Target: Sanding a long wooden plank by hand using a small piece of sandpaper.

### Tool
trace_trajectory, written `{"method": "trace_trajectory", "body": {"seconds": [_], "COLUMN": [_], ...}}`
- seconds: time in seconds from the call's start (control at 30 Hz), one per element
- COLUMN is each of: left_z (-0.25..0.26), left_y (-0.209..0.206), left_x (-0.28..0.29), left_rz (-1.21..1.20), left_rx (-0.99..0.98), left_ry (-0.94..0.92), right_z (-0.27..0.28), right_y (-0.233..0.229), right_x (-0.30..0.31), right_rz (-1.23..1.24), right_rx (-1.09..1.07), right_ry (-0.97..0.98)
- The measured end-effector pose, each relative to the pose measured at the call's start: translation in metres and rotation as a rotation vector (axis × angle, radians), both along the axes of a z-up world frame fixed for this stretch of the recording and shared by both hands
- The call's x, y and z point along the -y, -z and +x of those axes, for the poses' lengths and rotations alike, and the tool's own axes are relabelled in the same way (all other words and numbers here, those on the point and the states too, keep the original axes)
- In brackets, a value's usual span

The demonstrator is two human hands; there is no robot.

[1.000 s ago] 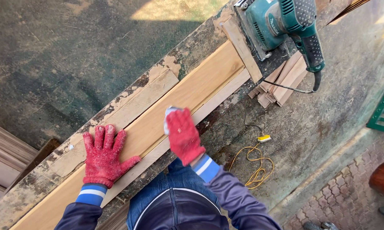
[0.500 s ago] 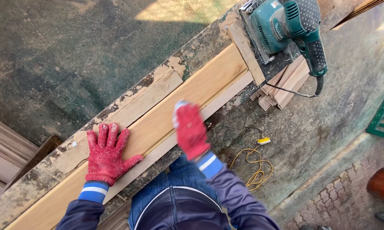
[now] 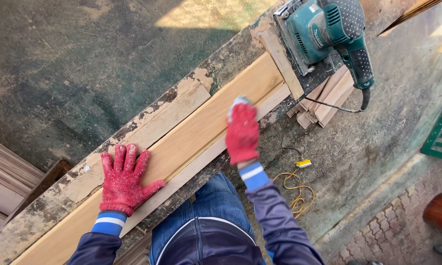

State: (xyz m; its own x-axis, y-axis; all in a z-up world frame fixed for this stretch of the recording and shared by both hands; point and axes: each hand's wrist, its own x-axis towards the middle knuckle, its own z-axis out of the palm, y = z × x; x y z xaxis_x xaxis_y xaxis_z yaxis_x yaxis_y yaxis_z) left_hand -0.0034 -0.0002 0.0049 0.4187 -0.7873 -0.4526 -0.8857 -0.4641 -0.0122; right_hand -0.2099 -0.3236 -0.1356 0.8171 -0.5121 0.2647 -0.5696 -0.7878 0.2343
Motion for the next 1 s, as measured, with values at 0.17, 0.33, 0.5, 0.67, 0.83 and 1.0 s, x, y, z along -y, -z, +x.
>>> {"method": "trace_trajectory", "body": {"seconds": [0.17, 0.33, 0.5, 0.67, 0.83, 1.0], "left_z": [0.000, 0.000, 0.000, -0.003, -0.002, -0.001], "left_y": [0.005, 0.001, 0.001, 0.005, 0.004, 0.005], "left_x": [-0.001, 0.001, -0.001, -0.005, -0.004, -0.004], "left_rz": [-0.032, -0.053, -0.093, -0.096, -0.087, -0.155], "left_rx": [0.013, 0.005, -0.017, -0.021, -0.009, 0.021], "left_ry": [-0.005, -0.007, -0.026, -0.020, -0.010, -0.025], "right_z": [0.003, 0.013, 0.037, 0.044, 0.055, 0.076], "right_y": [0.023, 0.016, -0.034, -0.019, 0.027, 0.004], "right_x": [0.070, 0.099, -0.059, -0.038, 0.116, 0.034], "right_rz": [-0.127, -0.047, -0.066, 0.144, -0.038, -0.154], "right_rx": [-0.047, 0.097, -0.016, 0.077, 0.079, -0.082], "right_ry": [0.028, 0.079, 0.041, -0.358, -0.164, -0.019]}}
